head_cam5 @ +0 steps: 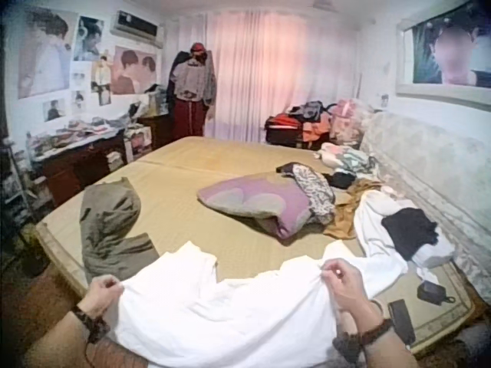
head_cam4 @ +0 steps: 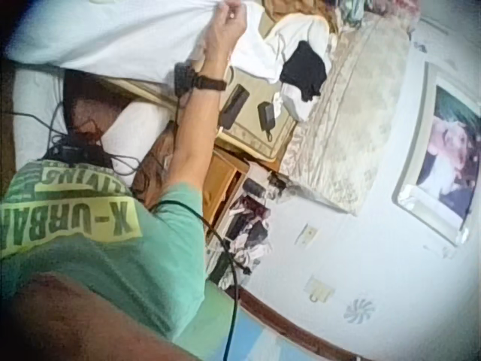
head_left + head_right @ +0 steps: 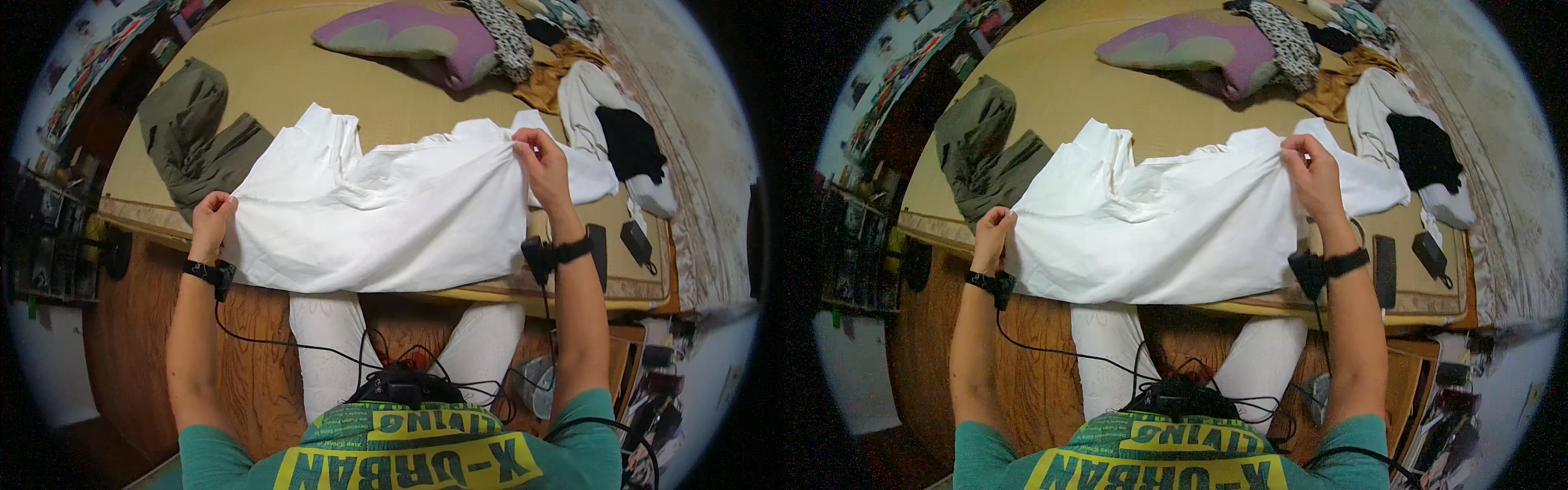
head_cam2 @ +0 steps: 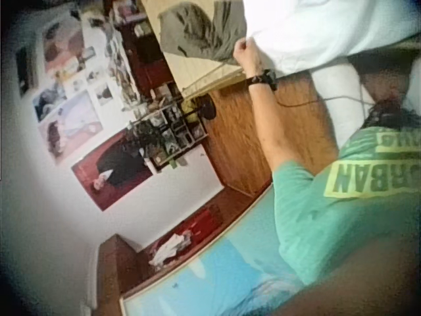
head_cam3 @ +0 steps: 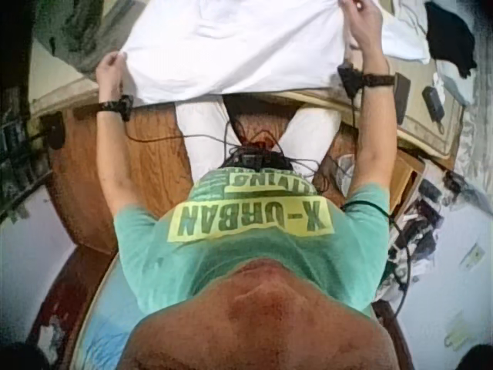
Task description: The person holds a white t-shirt, uses scissors to cut a small section of fabric from the hem, and then uses their hands to fold and manipulate the area around the cut.
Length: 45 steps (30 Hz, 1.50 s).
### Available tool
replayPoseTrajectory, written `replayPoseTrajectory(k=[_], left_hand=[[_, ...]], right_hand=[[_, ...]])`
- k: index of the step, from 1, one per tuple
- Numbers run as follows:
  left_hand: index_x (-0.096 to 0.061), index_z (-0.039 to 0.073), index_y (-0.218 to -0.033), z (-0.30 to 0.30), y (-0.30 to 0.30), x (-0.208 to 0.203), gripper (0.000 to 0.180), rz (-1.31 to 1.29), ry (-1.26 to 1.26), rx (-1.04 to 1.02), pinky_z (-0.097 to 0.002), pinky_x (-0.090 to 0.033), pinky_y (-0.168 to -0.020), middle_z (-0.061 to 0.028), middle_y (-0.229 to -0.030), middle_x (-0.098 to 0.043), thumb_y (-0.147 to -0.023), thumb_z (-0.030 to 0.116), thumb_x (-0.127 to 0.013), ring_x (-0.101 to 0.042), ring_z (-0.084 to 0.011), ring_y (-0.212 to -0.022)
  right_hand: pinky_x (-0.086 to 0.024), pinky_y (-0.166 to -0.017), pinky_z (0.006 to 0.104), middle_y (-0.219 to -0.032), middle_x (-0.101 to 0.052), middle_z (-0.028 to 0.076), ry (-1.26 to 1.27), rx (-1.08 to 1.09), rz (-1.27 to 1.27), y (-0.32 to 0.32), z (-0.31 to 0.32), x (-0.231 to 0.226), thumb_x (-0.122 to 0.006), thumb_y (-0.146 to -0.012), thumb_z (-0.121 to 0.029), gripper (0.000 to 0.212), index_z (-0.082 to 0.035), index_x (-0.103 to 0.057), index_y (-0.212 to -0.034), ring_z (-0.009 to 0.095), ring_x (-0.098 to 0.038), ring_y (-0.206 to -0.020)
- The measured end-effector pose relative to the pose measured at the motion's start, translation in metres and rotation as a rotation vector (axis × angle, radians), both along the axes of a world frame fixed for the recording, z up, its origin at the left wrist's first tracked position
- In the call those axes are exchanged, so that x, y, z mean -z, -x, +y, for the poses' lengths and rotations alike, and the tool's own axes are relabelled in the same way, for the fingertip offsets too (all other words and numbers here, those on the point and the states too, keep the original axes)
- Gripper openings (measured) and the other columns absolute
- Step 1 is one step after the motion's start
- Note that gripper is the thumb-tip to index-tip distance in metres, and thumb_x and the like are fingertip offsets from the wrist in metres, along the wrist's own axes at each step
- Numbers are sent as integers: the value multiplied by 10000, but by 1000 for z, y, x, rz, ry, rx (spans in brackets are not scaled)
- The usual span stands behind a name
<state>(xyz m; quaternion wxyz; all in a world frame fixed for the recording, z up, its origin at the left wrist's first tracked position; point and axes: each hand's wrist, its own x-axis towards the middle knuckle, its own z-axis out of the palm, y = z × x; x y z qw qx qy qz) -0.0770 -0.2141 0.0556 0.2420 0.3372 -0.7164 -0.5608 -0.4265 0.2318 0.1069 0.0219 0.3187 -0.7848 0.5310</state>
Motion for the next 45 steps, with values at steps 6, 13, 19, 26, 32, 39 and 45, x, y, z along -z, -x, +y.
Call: replayPoseTrajectory(k=[6,13,19,26,32,39,45], left_hand=[[-634,28,-936,4,4,3,114,-136,14,78,-221,-416,-589,35,-774,-576,-888,131,-627,-493,-71,-670],[-589,-1,-1142,17,5,-2,294,-185,24,295,-258,-474,-828,-50,-1018,-632,-893,137,-661,-581,-122,-942],[-563,-3,-1179,43,11,5,335,-103,1,389,-263,-476,-856,-57,-1052,-613,-874,89,-667,-571,-131,-969],[-555,-26,-1146,75,-9,17,351,-66,218,211,-323,-500,-790,-133,-961,-646,-851,139,-649,-623,-224,-860],[-554,1,-1031,115,-61,26,303,-71,179,-99,-329,-498,-743,-109,-879,-623,-812,161,-689,-612,-210,-794],[-478,-7,-1181,140,-81,43,450,108,-40,63,-288,-449,-870,-102,-1025,-622,-803,91,-701,-573,-156,-966],[-437,40,-1317,147,-84,28,590,-109,124,197,-404,-326,-987,-157,-1165,-624,-810,173,-710,-507,-287,-1106]], right_hand=[[-432,-667,318,-771,-550,88,-239,77,109,25,-14,43,-557,-888,-89,104,9,-560,-920,173,-499,-729],[-412,-773,280,-833,-518,55,-24,366,257,-11,84,11,-541,-932,-115,143,26,-524,-913,150,-477,-802],[-421,-698,306,-796,-510,39,-119,419,81,-49,171,38,-563,-939,-149,177,16,-516,-895,167,-484,-734],[-459,-748,406,-908,-580,185,-634,374,548,-69,102,4,-593,-744,62,165,24,-588,-905,391,-568,-861],[-498,-754,322,-974,-634,136,-250,-518,506,-137,-130,-26,-593,-771,121,206,14,-627,-945,281,-616,-882],[-512,-758,377,-1007,-651,111,-583,-704,412,-163,-236,27,-663,-762,-6,267,-66,-640,-1021,318,-616,-914],[-458,-661,402,-819,-595,114,-397,-583,620,-156,-199,11,-693,-690,34,192,-46,-610,-845,330,-570,-768]])
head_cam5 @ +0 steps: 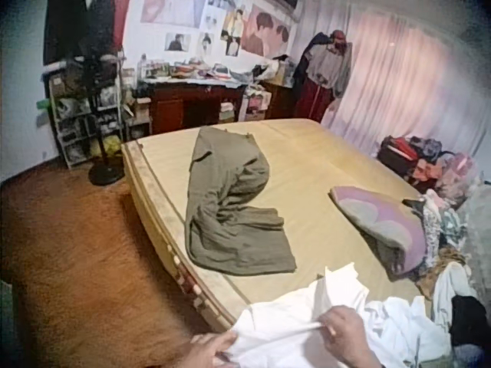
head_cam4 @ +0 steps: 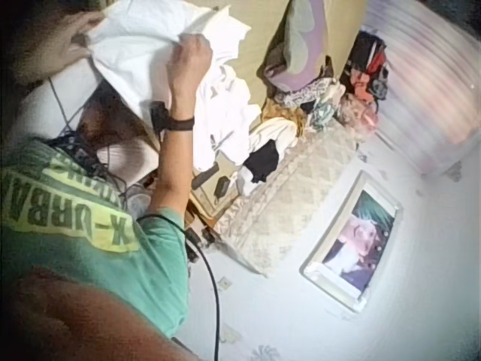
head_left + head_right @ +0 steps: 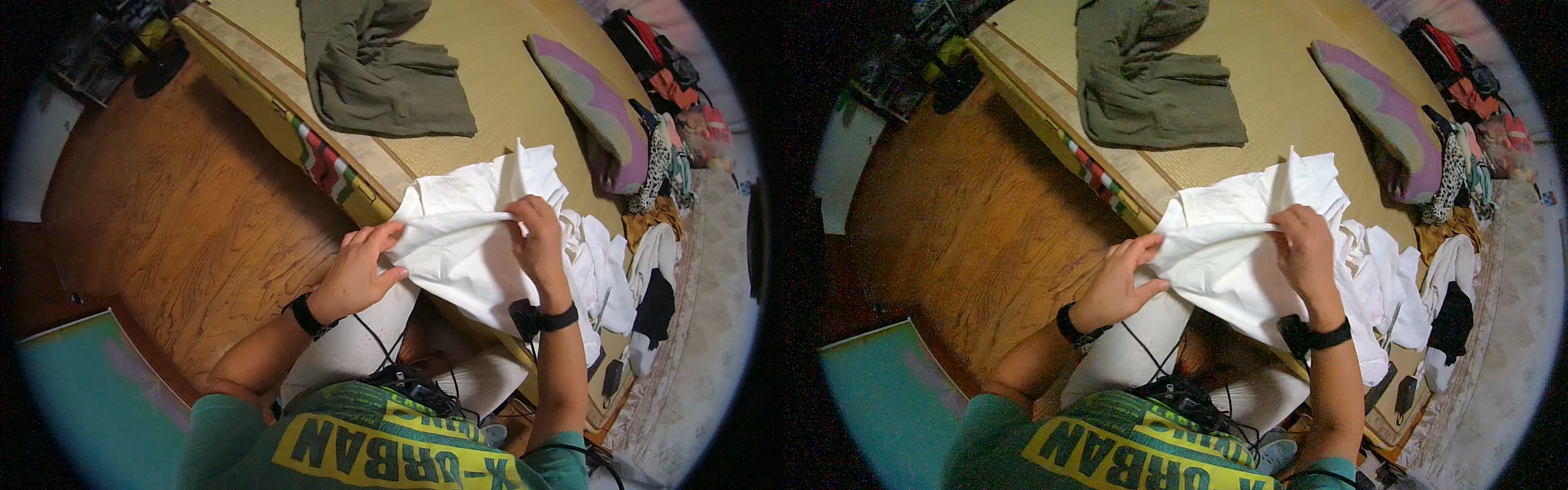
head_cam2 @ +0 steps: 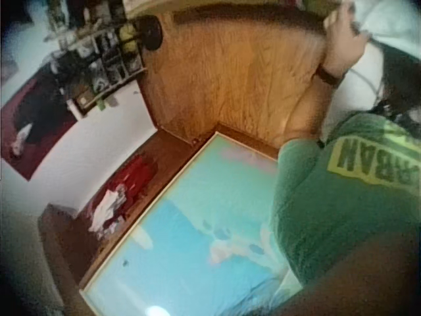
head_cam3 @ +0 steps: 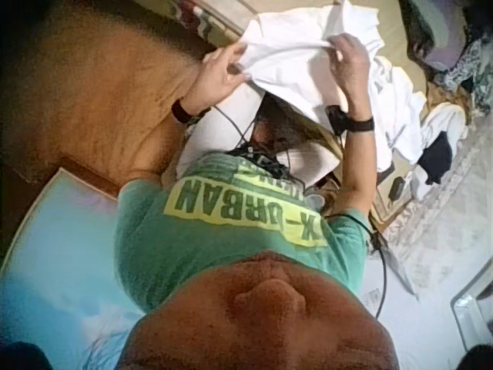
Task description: The person holds a white t-shirt, uses scissors to cut a small section of fabric from the hem, and then uses their hands to fold and manipulate the area around the cut.
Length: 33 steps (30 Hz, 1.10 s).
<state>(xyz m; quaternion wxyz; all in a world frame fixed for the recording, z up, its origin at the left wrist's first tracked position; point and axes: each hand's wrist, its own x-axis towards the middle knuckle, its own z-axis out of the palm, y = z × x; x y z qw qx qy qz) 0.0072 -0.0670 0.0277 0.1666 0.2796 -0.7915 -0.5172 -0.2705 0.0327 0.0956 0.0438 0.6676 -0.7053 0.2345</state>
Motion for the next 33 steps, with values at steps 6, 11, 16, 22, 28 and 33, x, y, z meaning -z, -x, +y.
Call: replayPoseTrajectory(k=[6,11,16,22,28,33], left_hand=[[-571,39,-1184,-10,12,-2,469,76,258,-36,-404,-370,-917,-121,-1021,-611,-768,166,-747,-497,-305,-1045],[-638,22,-1059,-24,16,5,342,97,248,-130,-393,-386,-870,-114,-942,-609,-762,149,-749,-537,-284,-933],[-615,28,-1087,-36,12,-4,379,-83,223,-69,-412,-348,-917,-109,-949,-612,-765,179,-747,-540,-280,-954],[-410,38,-1325,-41,40,-29,754,72,450,-171,-435,-289,-1027,-141,-1219,-527,-702,223,-793,-456,-324,-1167],[-467,64,-1284,-19,59,-25,658,198,255,-31,-405,-335,-988,-80,-973,-611,-699,111,-764,-542,-276,-1037],[-567,77,-1128,11,49,-32,456,391,232,-37,-334,-501,-721,-84,-883,-611,-702,-35,-683,-612,-249,-813]], right_hand=[[-400,-841,417,-837,-608,59,-22,164,277,27,-26,-32,-711,-673,-9,219,-83,-634,-865,292,-560,-909],[-284,-1050,467,-975,-634,42,-156,-38,240,57,-68,16,-739,-684,-102,233,-103,-656,-902,267,-529,-1096],[-250,-1083,479,-984,-631,38,-377,-54,159,51,-75,13,-746,-672,-95,268,-104,-650,-921,258,-528,-1074],[-226,-1085,521,-958,-629,16,-153,-120,201,0,-29,-42,-711,-625,-18,295,-116,-572,-866,261,-530,-1135],[-254,-1090,490,-846,-617,-11,-31,-119,305,-24,28,-58,-721,-593,-17,298,-129,-549,-809,200,-603,-1021],[-262,-1083,479,-823,-596,6,-43,-5,322,-30,78,-56,-723,-591,-29,299,-123,-594,-843,206,-581,-935]])
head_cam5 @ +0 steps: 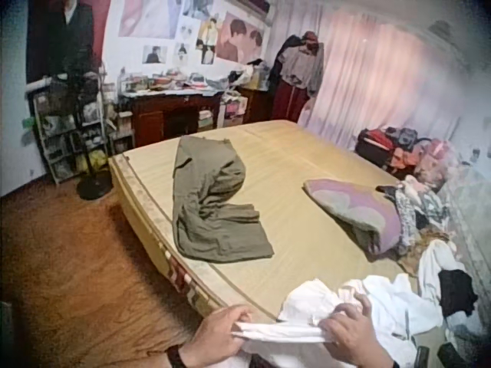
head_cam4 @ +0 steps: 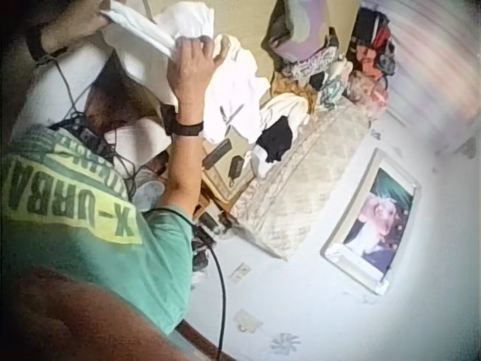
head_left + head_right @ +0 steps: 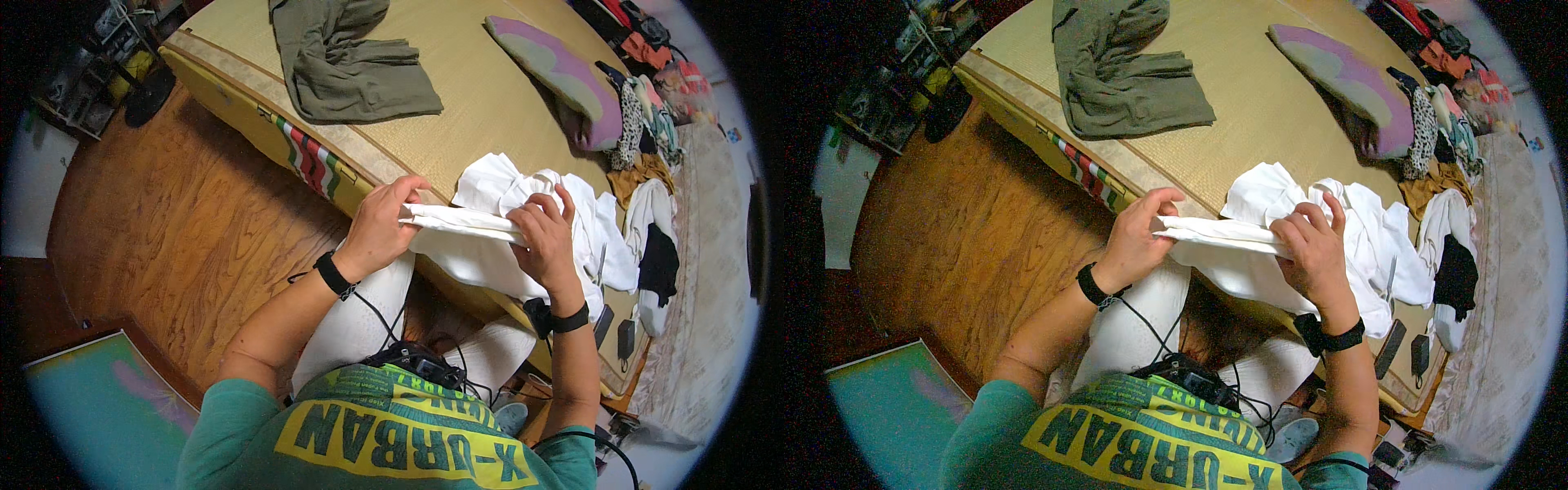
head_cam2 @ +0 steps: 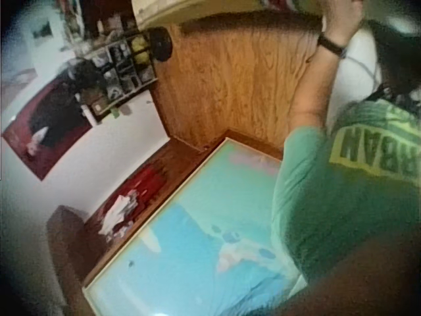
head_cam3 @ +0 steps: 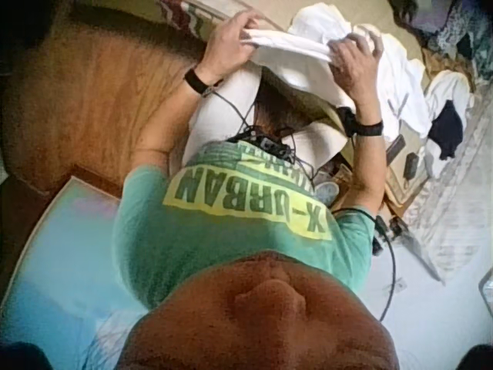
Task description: The person holds a white t-shirt, uses scissors to cut a small section of fabric from the hem, and then uses their hands to fold and manipulate the area around the cut.
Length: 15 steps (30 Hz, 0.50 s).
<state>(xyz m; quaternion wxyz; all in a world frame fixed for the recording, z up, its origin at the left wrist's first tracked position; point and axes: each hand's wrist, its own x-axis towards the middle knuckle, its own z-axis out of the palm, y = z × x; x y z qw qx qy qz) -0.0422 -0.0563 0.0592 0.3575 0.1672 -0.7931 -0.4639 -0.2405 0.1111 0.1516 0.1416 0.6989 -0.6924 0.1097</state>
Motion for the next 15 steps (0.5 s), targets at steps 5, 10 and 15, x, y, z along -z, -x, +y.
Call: replayPoseTrajectory(k=[5,10,15], left_hand=[[-619,41,-990,17,-7,-1,291,32,143,57,-312,-503,-718,-91,-907,-649,-718,-53,-659,-631,-220,-848],[-612,31,-930,34,-16,-18,250,11,29,86,-319,-490,-681,-103,-873,-617,-705,-79,-628,-612,-253,-793],[-609,2,-933,40,-25,-21,249,23,-106,157,-266,-492,-717,-78,-901,-594,-717,-121,-595,-603,-171,-816]], right_hand=[[-277,-1057,468,-777,-555,9,-63,64,-33,9,36,6,-717,-589,-25,298,-135,-622,-849,211,-557,-877],[-282,-1037,446,-772,-540,13,-109,109,-137,6,60,2,-730,-545,-87,291,-133,-602,-803,207,-550,-868],[-251,-1058,455,-897,-567,20,49,47,-280,-1,76,5,-708,-545,-118,301,-122,-572,-814,242,-546,-1007]])
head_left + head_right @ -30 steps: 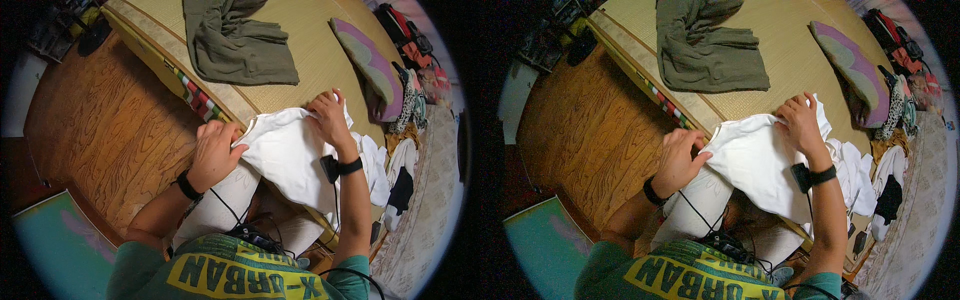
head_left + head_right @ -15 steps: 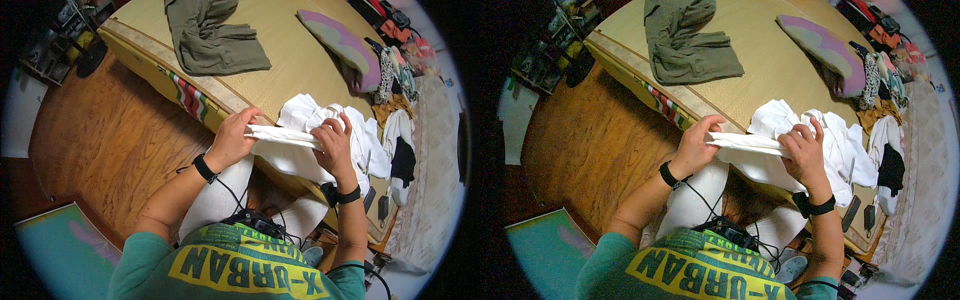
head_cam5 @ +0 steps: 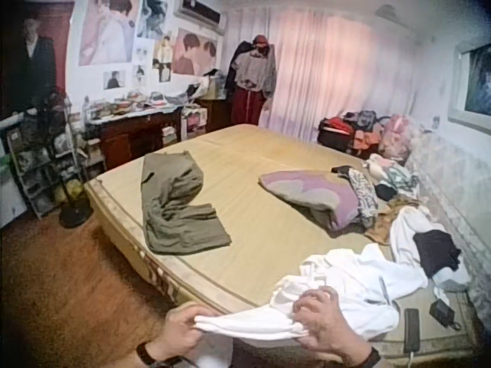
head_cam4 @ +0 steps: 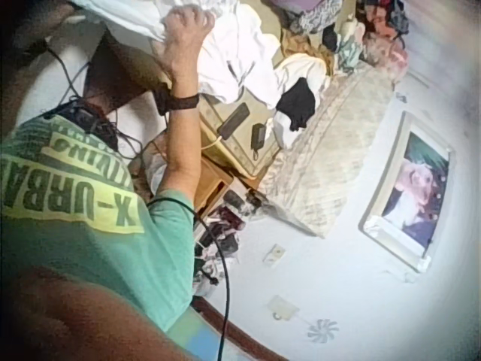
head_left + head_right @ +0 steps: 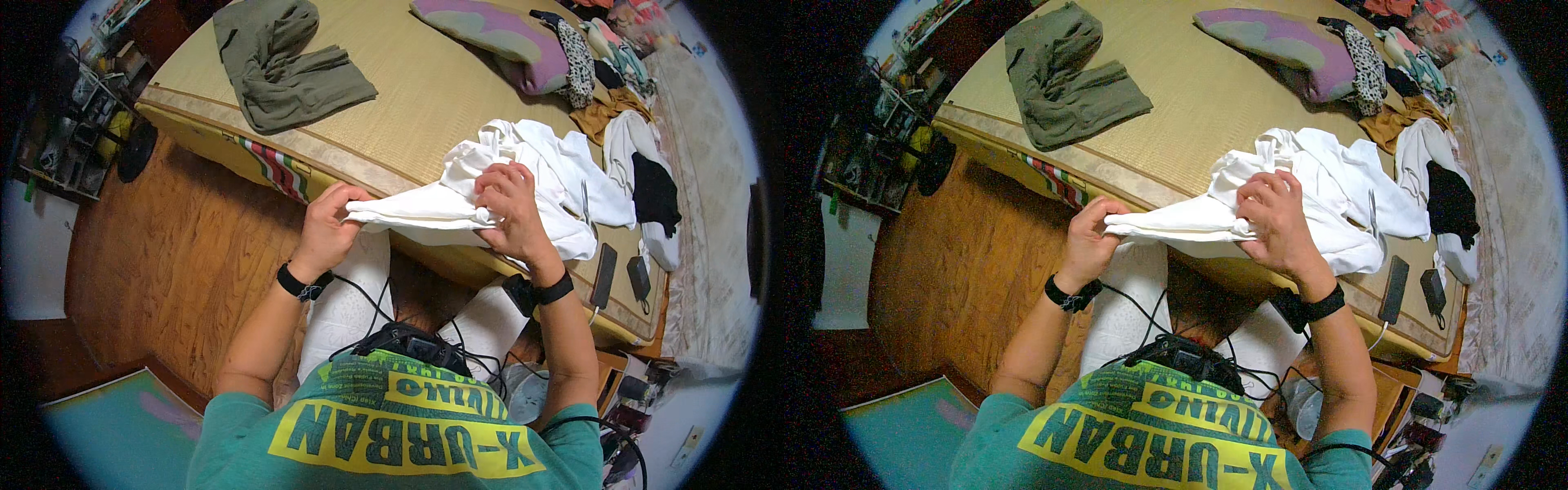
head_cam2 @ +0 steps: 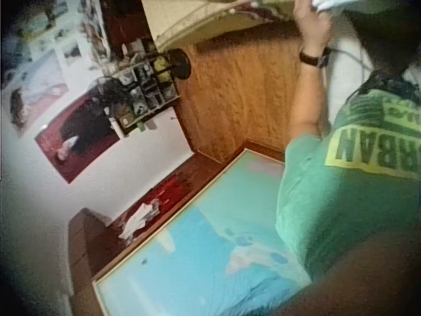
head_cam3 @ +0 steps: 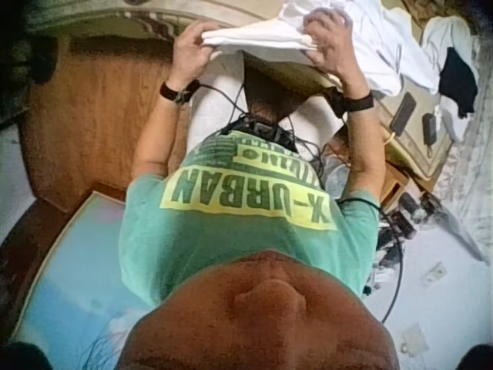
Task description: The person holds a white t-shirt, uses scissors to cut a small section of fabric from the hem, and then uses their hands to fold and manipulate the area around the cut.
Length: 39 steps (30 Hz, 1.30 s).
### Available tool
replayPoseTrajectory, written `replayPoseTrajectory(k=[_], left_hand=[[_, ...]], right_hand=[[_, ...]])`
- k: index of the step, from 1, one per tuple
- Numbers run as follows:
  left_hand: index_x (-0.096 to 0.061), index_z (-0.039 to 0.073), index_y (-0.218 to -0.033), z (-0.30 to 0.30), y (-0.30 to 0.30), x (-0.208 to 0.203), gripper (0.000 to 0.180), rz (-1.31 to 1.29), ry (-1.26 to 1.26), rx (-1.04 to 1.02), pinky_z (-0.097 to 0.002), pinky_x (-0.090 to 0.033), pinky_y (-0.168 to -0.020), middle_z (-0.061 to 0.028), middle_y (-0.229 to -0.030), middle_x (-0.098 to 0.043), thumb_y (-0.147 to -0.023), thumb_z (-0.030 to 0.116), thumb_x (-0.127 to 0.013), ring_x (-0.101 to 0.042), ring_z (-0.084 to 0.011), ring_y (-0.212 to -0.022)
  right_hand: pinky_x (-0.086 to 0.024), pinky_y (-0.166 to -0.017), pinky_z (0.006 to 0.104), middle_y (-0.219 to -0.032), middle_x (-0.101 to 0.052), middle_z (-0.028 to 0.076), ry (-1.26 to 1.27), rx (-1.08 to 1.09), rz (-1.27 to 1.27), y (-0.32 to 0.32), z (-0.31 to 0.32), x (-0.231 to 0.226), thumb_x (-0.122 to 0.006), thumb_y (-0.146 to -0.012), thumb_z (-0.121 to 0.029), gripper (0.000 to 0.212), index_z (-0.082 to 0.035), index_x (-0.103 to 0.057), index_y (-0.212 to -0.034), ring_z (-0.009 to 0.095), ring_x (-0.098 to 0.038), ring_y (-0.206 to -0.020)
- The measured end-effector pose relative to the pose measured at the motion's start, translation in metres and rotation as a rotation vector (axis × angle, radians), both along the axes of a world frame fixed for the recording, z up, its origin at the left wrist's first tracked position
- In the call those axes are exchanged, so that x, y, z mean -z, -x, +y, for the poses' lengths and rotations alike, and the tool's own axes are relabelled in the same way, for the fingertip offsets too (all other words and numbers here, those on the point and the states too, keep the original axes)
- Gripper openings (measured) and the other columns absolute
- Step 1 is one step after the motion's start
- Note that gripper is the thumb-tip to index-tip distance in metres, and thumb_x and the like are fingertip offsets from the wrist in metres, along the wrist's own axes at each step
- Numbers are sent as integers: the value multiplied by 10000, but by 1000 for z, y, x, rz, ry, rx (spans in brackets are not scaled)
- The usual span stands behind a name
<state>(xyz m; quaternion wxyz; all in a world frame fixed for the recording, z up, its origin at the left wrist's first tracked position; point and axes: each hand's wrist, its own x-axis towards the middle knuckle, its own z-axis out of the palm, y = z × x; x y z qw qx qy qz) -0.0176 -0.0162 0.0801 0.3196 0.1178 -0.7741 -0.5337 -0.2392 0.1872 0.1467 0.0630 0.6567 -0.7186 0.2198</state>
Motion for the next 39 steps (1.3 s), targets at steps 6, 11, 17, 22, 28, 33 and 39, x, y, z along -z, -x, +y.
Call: replayPoseTrajectory(k=[6,11,17,22,28,33,39], left_hand=[[-601,-6,-920,-4,-11,-3,229,-95,-63,32,-306,-476,-809,-101,-938,-582,-705,-84,-617,-596,-210,-907],[-570,20,-1073,19,9,-42,415,-218,652,-157,-399,-417,-921,-132,-1063,-583,-677,8,-692,-554,-299,-1043],[-606,75,-1081,60,41,-67,405,-197,657,-15,-393,-449,-846,-107,-1019,-633,-692,42,-710,-582,-297,-997],[-653,32,-890,49,34,-59,161,-246,528,-140,-354,-509,-711,-110,-903,-662,-744,-35,-640,-633,-311,-835],[-639,-9,-907,39,26,-43,176,-280,236,-14,-318,-498,-701,-146,-892,-645,-764,-96,-584,-642,-292,-793],[-618,-1,-931,41,24,-40,179,-189,400,30,-351,-500,-677,-149,-882,-628,-780,-84,-571,-631,-332,-787],[-627,9,-920,54,19,-43,221,-231,466,55,-342,-501,-699,-143,-868,-623,-754,-122,-562,-629,-313,-794]], right_hand=[[-240,-1089,450,-811,-554,-1,147,-60,-265,-8,8,1,-686,-611,-26,282,-115,-495,-799,197,-584,-873],[-275,-1066,444,-751,-509,1,118,-96,-257,-14,4,-1,-705,-621,-36,302,-114,-483,-811,187,-550,-745],[-332,-980,430,-765,-538,20,144,-156,-184,-22,-7,-6,-741,-613,-71,353,-112,-519,-883,216,-572,-793],[-351,-907,402,-796,-555,28,76,-55,-86,-4,13,-4,-718,-588,-33,358,-95,-568,-908,231,-544,-855],[-387,-671,346,-735,-530,51,398,191,195,-7,26,7,-605,-697,20,155,-77,-529,-790,246,-547,-722],[-429,-700,385,-775,-550,107,104,442,-140,0,46,63,-570,-706,68,173,-38,-552,-842,307,-539,-772],[-357,-972,400,-1139,-599,138,221,76,-336,-37,19,24,-543,-737,72,409,-72,-593,-1117,286,-519,-1119]])
